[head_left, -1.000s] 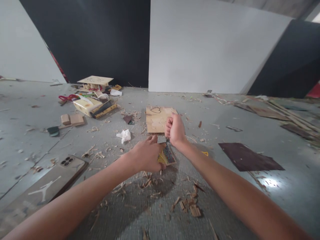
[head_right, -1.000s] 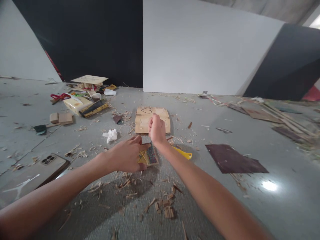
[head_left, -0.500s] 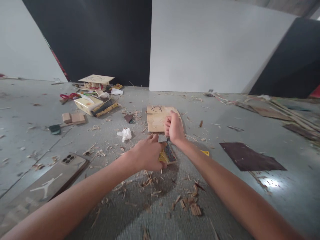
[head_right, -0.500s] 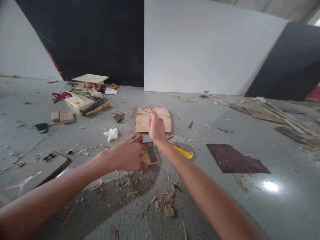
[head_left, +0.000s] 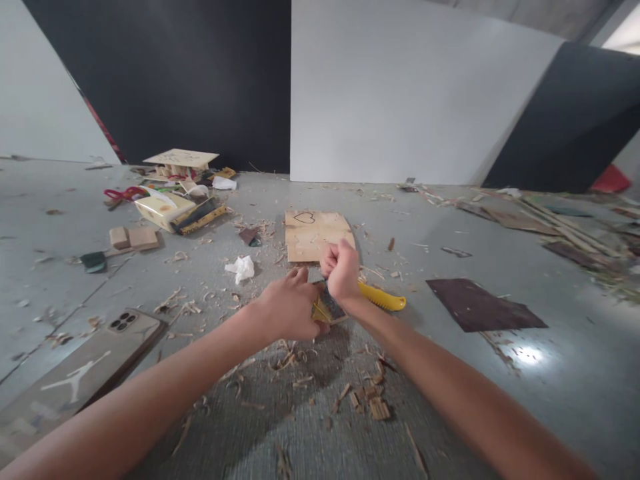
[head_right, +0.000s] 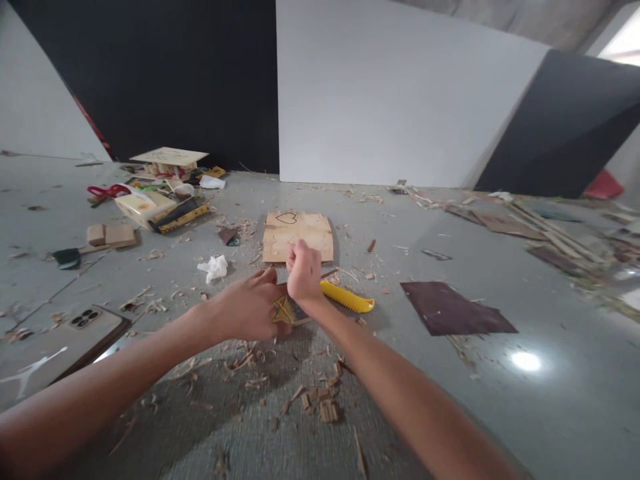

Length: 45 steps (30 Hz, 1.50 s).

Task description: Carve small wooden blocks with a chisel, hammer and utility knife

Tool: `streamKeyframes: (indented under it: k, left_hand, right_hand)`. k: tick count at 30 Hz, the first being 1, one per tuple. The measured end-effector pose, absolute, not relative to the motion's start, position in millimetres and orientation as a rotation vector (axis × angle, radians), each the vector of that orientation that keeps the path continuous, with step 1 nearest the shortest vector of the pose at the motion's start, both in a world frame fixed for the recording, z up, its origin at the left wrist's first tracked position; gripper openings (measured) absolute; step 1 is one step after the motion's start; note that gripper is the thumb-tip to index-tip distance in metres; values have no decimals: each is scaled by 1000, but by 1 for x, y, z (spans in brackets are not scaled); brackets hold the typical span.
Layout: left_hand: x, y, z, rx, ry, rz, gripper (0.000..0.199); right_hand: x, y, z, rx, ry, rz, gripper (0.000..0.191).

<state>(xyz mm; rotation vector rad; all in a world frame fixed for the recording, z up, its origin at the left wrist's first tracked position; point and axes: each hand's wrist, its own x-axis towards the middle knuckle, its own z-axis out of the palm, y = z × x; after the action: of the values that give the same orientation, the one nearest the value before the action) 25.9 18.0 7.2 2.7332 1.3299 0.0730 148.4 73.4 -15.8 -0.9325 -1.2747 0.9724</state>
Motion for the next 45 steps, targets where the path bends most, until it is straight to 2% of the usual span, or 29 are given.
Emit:
streamKeyframes:
  k: [2, 7, 12, 19, 25, 28, 35, 39, 42, 45]
  left_hand:
    - [26, 18, 6, 2753, 1309, 81, 48]
    - [26, 17, 8, 2751, 1351, 63, 63]
    - [28, 16, 12, 2722, 1381, 20, 67]
    - [28, 16, 8, 2776, 1275, 50, 46]
    - [28, 14, 12, 2740, 1388, 28, 66]
    - [29, 14, 15, 2742, 1369, 14, 66]
    - [27, 15, 14, 2734, 1299, 51, 56]
    - [22, 18, 12, 2734, 1320, 17, 68]
    - [16, 22, 11, 2763, 1224, -29, 70]
    - [11, 25, 14, 2764, 1168, -72, 72]
  right_hand:
    - [150, 70, -18, -929, -1278, 954, 50]
    - [145, 93, -6, -942, -1272, 1049, 50]
    - [141, 105, 2, -1030, -1238, 1102, 49]
    - [151, 71, -17, -845, -1353, 913, 48]
    - [137, 100, 0, -1023, -1312, 1091, 50]
    - [136, 105, 1, -1076, -1305, 1134, 51]
    - [146, 82, -7, -871, -1282, 1070, 48]
    - [146, 85, 3, -945, -1268, 1246, 51]
    - [153, 88, 8, -961, -1369, 1476, 54]
    - [165, 86, 13, -942, -1520, 1563, 56]
